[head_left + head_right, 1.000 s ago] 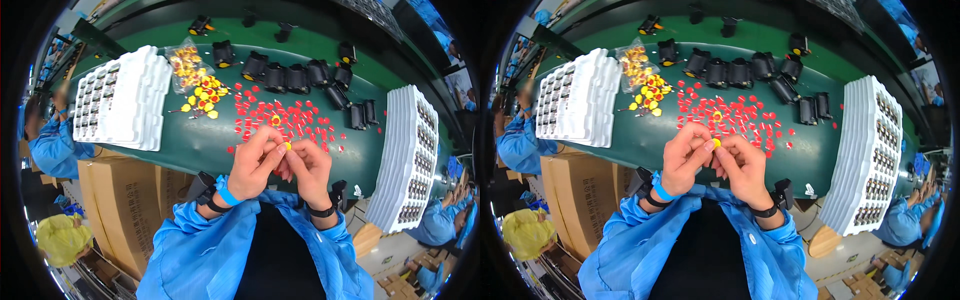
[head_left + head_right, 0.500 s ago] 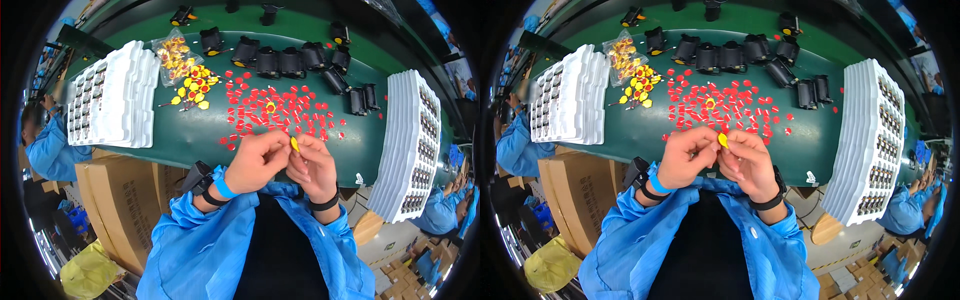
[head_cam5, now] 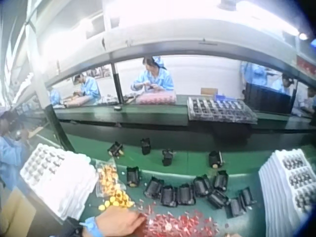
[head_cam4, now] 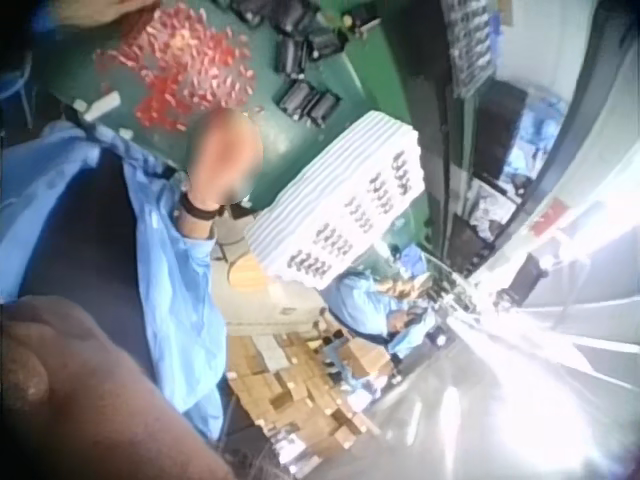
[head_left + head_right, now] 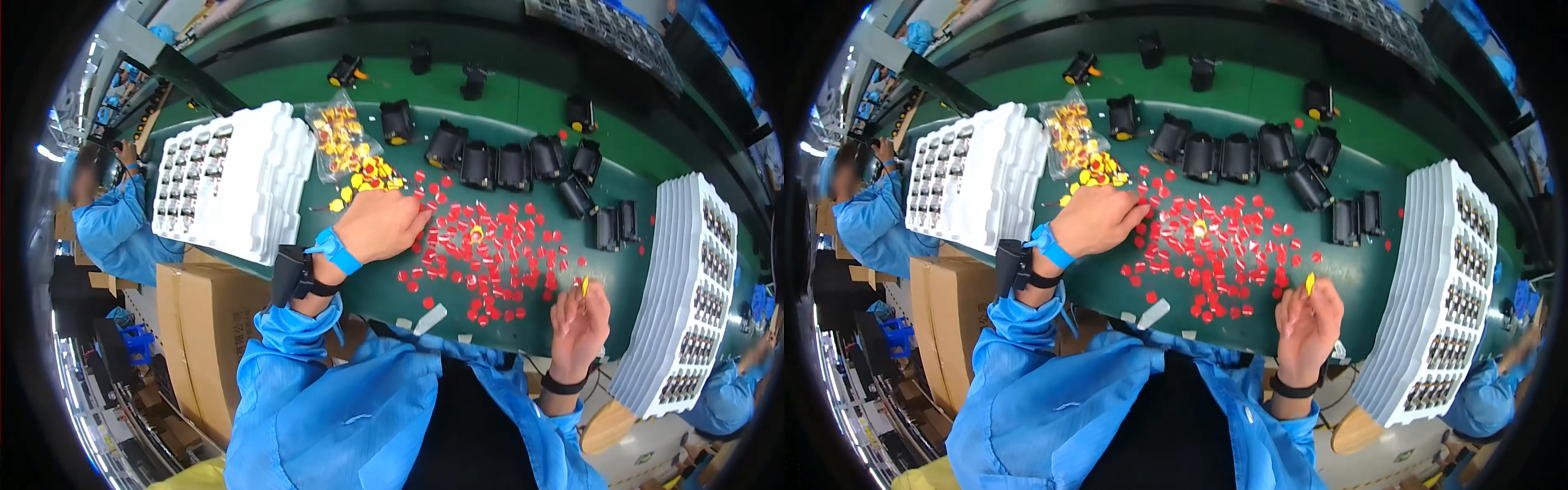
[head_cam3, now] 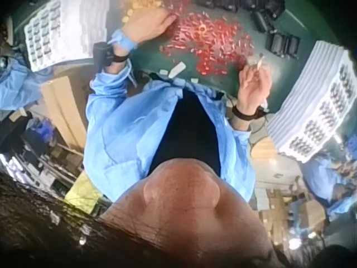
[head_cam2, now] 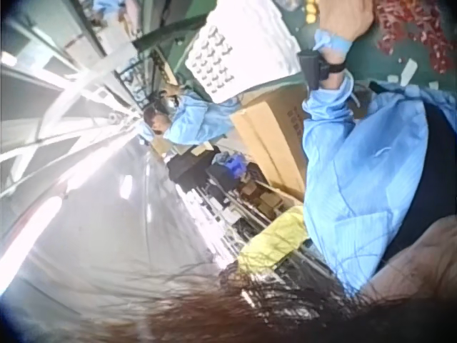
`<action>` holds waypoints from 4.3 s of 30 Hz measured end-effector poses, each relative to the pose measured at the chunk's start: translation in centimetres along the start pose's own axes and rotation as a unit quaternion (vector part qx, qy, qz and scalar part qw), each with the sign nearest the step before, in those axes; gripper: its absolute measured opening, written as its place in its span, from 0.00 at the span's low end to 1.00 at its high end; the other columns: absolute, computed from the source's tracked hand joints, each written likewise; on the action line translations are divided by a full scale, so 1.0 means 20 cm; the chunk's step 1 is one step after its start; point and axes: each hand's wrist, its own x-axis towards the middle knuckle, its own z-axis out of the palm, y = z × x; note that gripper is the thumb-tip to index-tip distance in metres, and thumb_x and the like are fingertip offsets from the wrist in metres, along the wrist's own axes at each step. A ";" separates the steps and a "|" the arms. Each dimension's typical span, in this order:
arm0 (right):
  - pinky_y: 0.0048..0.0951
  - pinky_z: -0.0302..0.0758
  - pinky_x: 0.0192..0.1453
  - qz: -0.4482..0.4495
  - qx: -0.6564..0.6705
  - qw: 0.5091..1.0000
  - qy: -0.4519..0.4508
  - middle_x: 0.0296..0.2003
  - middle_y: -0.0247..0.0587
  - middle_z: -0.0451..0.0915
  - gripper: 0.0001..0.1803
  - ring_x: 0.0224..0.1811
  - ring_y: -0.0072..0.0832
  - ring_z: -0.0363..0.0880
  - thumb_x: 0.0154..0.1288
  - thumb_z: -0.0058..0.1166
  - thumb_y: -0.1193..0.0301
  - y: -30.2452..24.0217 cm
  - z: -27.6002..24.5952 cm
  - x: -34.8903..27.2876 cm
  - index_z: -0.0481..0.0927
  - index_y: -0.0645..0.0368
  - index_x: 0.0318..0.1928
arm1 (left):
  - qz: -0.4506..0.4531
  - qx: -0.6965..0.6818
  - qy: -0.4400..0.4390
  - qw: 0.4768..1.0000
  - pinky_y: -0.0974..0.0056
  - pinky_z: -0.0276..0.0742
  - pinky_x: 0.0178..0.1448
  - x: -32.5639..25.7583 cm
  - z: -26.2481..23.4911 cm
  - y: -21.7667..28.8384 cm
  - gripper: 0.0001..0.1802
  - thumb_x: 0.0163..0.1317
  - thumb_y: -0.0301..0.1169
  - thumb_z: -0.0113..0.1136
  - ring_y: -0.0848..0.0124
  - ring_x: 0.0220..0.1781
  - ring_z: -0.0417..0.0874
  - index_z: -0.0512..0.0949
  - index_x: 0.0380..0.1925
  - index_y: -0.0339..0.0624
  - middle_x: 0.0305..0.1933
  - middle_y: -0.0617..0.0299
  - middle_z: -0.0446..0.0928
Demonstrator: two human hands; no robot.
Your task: Assembling small plastic housings and electronic components on a factory production line.
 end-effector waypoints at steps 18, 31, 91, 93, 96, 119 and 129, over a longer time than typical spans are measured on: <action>0.34 0.83 0.30 -0.048 -0.119 0.992 0.018 0.29 0.56 0.84 0.06 0.26 0.38 0.85 0.68 0.54 0.80 0.10 -0.16 -0.13 0.80 0.73 0.39 | -0.077 -0.359 0.049 0.929 0.70 0.48 0.17 0.87 -0.43 -0.41 0.18 0.69 0.39 0.62 0.83 0.13 0.60 0.74 0.22 0.43 0.13 0.72 0.63; 0.31 0.81 0.34 -0.072 -0.133 0.972 -0.181 0.33 0.52 0.83 0.07 0.29 0.33 0.84 0.73 0.51 0.75 -0.04 0.27 0.07 0.76 0.69 0.42 | 0.071 -0.666 -0.076 0.739 0.74 0.72 0.32 -0.01 0.00 0.52 0.13 0.62 0.23 0.67 0.83 0.33 0.76 0.74 0.44 0.36 0.36 0.66 0.76; 0.47 0.67 0.69 -0.165 -0.627 0.741 -0.174 0.51 0.57 0.82 0.22 0.65 0.53 0.75 0.38 0.70 0.80 -0.05 -0.03 -0.09 0.81 0.61 0.40 | -0.050 -0.221 0.333 0.915 0.64 0.73 0.33 -0.67 -0.44 -0.22 0.09 0.64 0.27 0.60 0.72 0.26 0.76 0.80 0.42 0.35 0.23 0.56 0.76; 0.55 0.61 0.73 -0.154 -0.680 0.672 -0.249 0.60 0.56 0.77 0.24 0.76 0.62 0.57 0.37 0.67 0.80 -0.09 -0.10 -0.08 0.81 0.60 0.42 | -0.196 0.047 0.338 0.919 0.59 0.67 0.29 -0.76 -0.57 -0.58 0.07 0.63 0.26 0.57 0.66 0.20 0.71 0.80 0.40 0.39 0.17 0.53 0.70; 0.56 0.58 0.75 -0.163 -0.706 0.651 -0.227 0.66 0.53 0.72 0.24 0.78 0.62 0.53 0.39 0.66 0.78 -0.14 -0.04 -0.09 0.82 0.60 0.44 | -0.210 0.136 0.259 0.933 0.49 0.72 0.35 -0.77 -0.56 -1.00 0.13 0.57 0.22 0.54 0.49 0.27 0.79 0.82 0.42 0.42 0.22 0.45 0.77; 0.48 0.74 0.66 -0.278 -0.486 0.747 -0.358 0.67 0.61 0.66 0.41 0.65 0.57 0.71 0.54 0.70 0.73 -0.05 0.21 -0.20 0.69 0.61 0.70 | 0.239 -0.090 0.282 0.925 0.59 0.73 0.32 -0.56 -0.17 0.09 0.16 0.38 0.29 0.59 0.60 0.24 0.76 0.84 0.30 0.33 0.21 0.59 0.75; 0.42 0.76 0.65 -0.164 -0.440 0.827 -0.310 0.59 0.58 0.77 0.37 0.61 0.50 0.79 0.46 0.74 0.76 -0.16 0.05 -0.21 0.76 0.67 0.60 | 0.464 -0.256 0.106 0.841 0.59 0.75 0.36 -0.14 0.09 0.70 0.19 0.36 0.24 0.65 0.61 0.30 0.77 0.82 0.34 0.31 0.30 0.56 0.72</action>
